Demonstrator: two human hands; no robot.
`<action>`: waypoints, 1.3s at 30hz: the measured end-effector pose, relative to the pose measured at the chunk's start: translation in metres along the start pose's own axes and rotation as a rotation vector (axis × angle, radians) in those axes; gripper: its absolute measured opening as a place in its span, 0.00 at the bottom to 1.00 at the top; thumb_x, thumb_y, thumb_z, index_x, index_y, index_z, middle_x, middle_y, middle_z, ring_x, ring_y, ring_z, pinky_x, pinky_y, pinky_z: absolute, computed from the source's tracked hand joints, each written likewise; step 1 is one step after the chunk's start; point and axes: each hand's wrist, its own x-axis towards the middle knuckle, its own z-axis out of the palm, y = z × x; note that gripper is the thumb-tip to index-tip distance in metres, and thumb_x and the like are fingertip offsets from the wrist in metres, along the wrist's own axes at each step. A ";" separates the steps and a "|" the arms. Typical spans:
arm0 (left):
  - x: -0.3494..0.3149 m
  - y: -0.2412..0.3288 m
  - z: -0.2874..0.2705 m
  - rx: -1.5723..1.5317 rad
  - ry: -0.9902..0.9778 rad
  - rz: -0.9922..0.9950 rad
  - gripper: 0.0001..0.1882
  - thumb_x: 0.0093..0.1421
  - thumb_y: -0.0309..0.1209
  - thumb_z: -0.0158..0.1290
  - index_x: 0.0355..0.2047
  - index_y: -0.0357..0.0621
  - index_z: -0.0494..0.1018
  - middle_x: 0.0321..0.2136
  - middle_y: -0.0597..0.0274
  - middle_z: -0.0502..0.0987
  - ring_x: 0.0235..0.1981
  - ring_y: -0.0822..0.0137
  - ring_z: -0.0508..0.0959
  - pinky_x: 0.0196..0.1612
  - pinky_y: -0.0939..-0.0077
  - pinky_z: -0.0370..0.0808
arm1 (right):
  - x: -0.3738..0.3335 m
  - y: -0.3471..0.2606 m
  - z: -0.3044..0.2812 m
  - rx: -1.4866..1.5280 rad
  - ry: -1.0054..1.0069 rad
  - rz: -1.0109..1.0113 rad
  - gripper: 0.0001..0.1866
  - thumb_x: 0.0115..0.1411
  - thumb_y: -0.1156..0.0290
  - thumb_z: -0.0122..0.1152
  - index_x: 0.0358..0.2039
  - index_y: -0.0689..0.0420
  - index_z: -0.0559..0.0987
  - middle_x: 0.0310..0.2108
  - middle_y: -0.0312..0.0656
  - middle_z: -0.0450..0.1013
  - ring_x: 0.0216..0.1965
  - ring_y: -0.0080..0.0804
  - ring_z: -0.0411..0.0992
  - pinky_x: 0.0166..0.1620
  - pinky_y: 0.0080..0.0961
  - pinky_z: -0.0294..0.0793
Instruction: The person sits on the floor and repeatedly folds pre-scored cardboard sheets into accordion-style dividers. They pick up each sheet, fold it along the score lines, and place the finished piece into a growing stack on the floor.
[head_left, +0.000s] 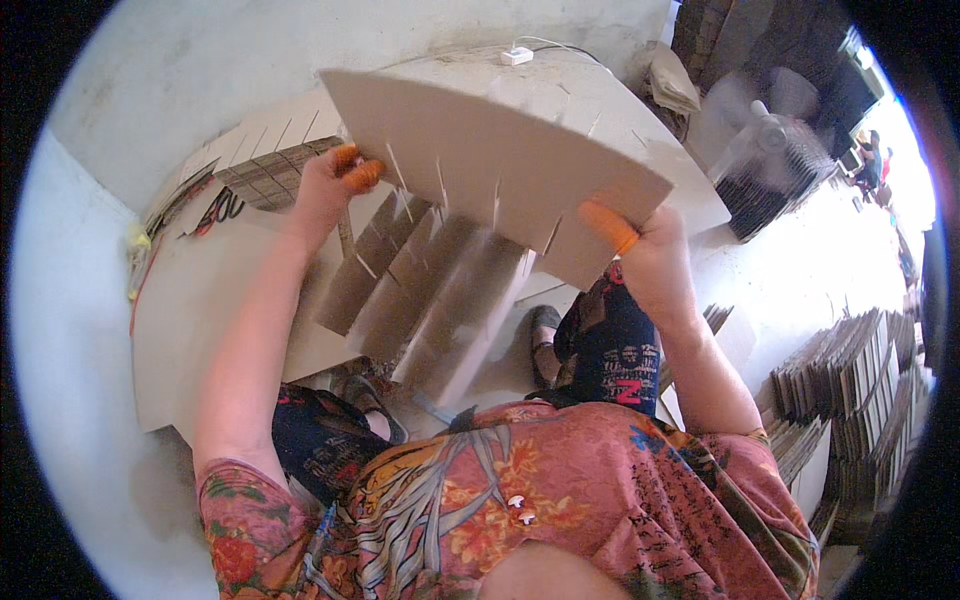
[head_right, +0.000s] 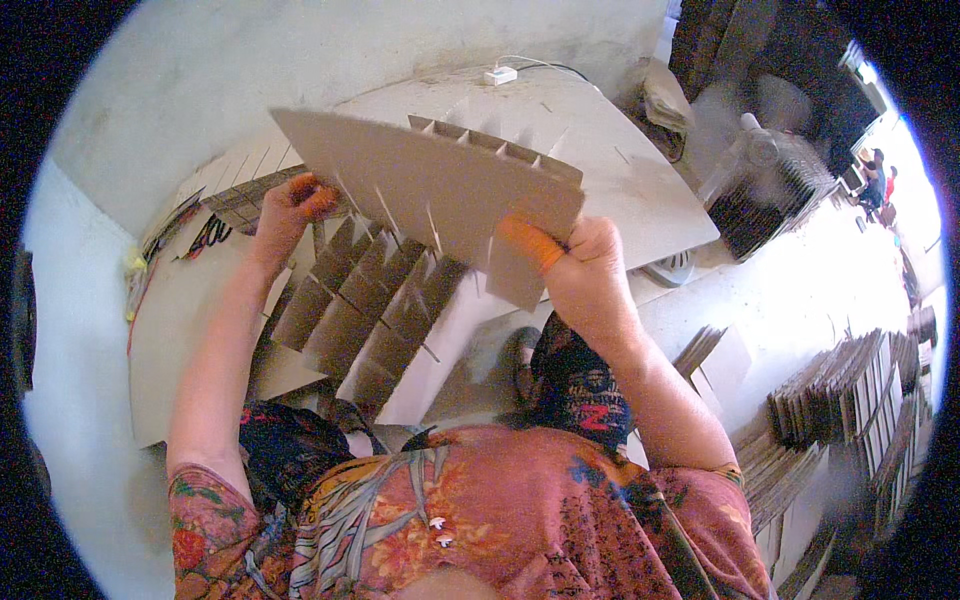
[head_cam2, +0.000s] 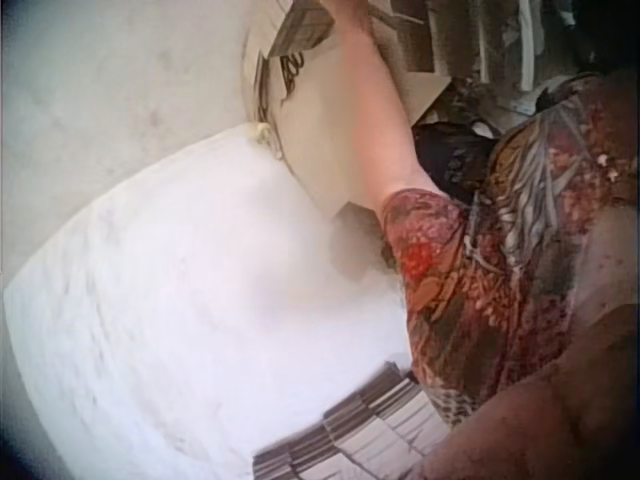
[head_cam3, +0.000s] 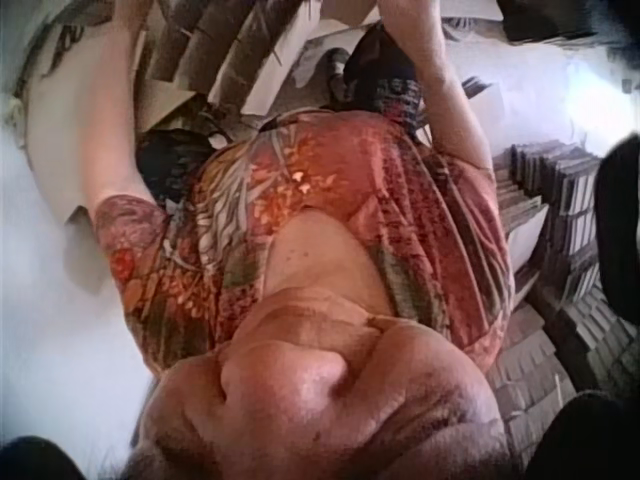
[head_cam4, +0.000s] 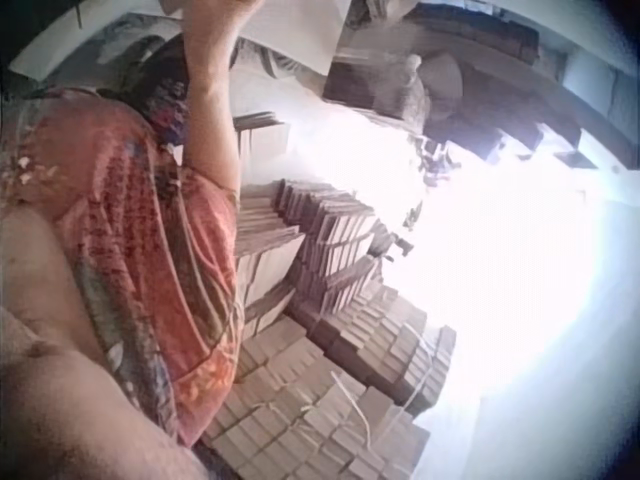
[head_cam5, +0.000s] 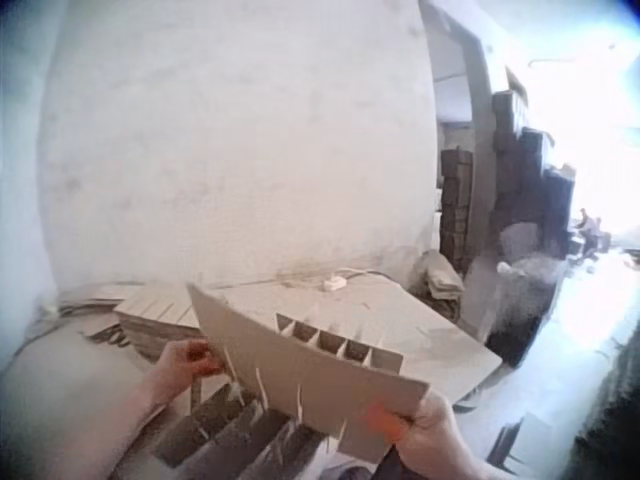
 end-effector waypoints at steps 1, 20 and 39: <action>-0.001 -0.006 0.001 0.053 -0.044 -0.044 0.11 0.60 0.30 0.56 0.40 0.37 0.77 0.30 0.66 0.78 0.29 0.76 0.73 0.34 0.80 0.70 | -0.002 0.005 0.001 0.061 -0.031 0.055 0.07 0.60 0.75 0.59 0.39 0.62 0.80 0.35 0.34 0.78 0.36 0.19 0.72 0.40 0.19 0.72; -0.099 0.076 0.055 0.531 0.025 0.383 0.11 0.54 0.34 0.60 0.34 0.40 0.77 0.28 0.51 0.76 0.26 0.52 0.77 0.29 0.65 0.73 | 0.004 0.056 0.013 -0.192 -0.048 -0.135 0.07 0.60 0.73 0.59 0.36 0.63 0.81 0.23 0.34 0.76 0.27 0.14 0.66 0.29 0.20 0.69; -0.103 0.065 0.043 0.542 -0.135 0.229 0.15 0.56 0.35 0.58 0.40 0.36 0.75 0.21 0.49 0.76 0.22 0.51 0.77 0.27 0.61 0.73 | -0.018 0.083 0.023 -0.560 -0.241 -0.054 0.10 0.59 0.69 0.61 0.27 0.64 0.76 0.21 0.57 0.70 0.19 0.44 0.66 0.27 0.35 0.68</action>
